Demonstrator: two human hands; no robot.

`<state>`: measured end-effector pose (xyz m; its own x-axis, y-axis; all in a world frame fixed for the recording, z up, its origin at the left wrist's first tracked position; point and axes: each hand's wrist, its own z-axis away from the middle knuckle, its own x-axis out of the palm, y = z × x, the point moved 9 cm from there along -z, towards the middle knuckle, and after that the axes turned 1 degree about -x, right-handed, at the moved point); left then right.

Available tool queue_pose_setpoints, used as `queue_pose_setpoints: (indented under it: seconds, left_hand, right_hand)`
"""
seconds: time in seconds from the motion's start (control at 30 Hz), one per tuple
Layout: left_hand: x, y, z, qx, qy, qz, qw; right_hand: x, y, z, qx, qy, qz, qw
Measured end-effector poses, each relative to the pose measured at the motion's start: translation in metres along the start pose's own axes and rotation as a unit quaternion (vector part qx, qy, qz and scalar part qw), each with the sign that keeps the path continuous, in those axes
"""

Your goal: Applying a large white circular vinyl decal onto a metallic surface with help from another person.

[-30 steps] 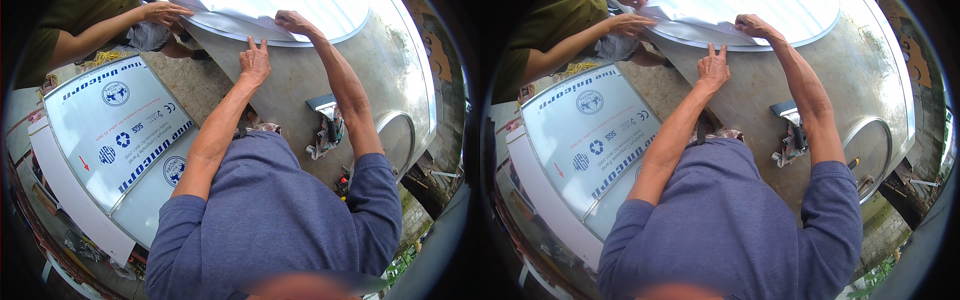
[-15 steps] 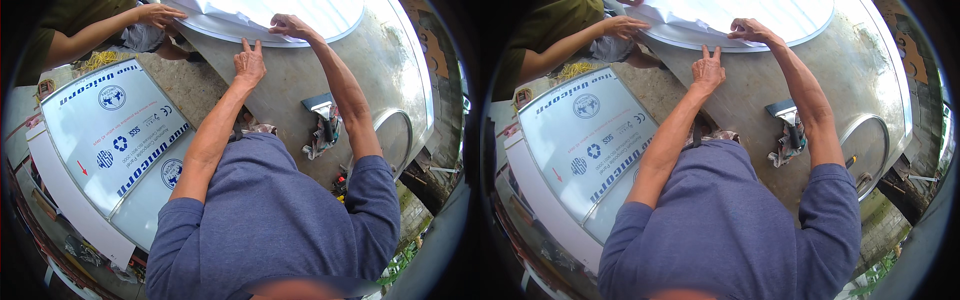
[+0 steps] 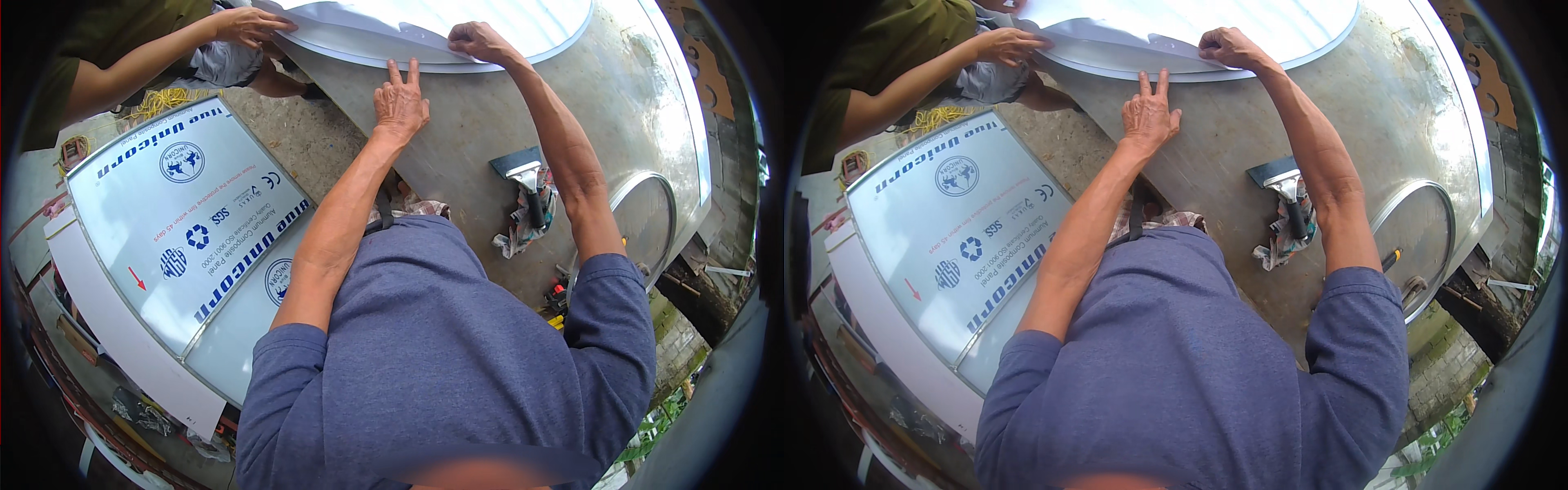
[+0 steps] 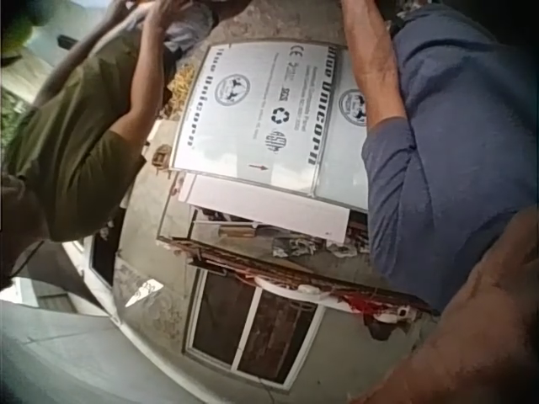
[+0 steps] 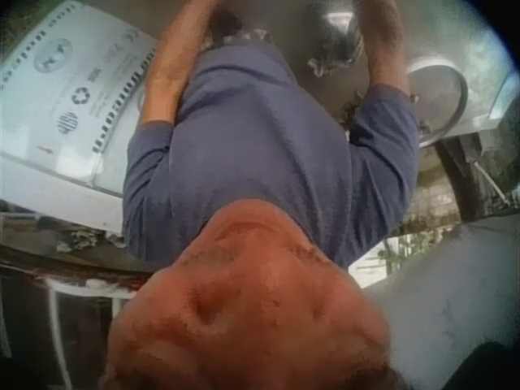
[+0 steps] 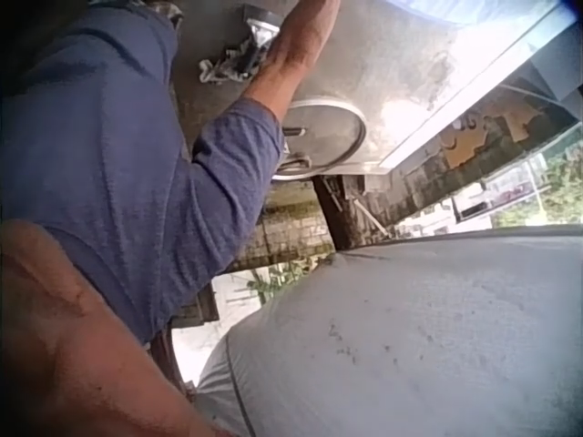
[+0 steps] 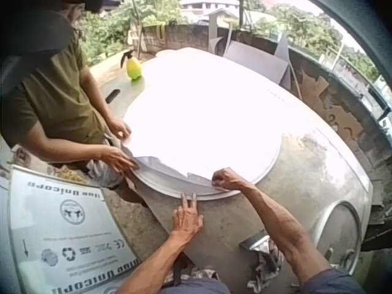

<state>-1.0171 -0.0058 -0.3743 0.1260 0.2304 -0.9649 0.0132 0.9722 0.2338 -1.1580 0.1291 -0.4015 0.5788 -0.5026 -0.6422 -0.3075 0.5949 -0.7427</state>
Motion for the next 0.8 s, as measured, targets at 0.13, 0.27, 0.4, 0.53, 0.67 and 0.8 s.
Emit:
queue_pose_setpoints:
  seconds: [0.13,0.27,0.4,0.53,0.67,0.8]
  left_hand:
    - [0.001,0.003,-0.003,-0.01,-0.036,-0.007,0.999]
    - [0.003,0.001,-0.007,-0.011,-0.023,-0.023,0.999]
    - [0.004,0.002,-0.006,-0.002,-0.025,-0.029,0.999]
    - [0.003,0.002,-0.007,-0.002,-0.03,-0.036,0.999]
    - [0.001,0.003,-0.008,0.011,-0.016,-0.04,0.999]
    - [0.001,0.002,-0.009,0.004,-0.022,-0.05,0.998]
  right_hand:
    - [-0.002,0.005,-0.003,0.002,-0.006,0.007,1.0]
    - [-0.003,0.0,-0.007,0.007,-0.022,0.018,1.0]
    - [-0.006,0.006,-0.009,0.017,-0.021,0.007,1.0]
    - [-0.008,0.009,-0.012,0.019,-0.02,-0.004,1.0]
    - [-0.011,0.011,-0.019,0.012,-0.023,0.002,1.0]
    - [-0.013,0.014,-0.025,0.01,-0.023,0.002,1.0]
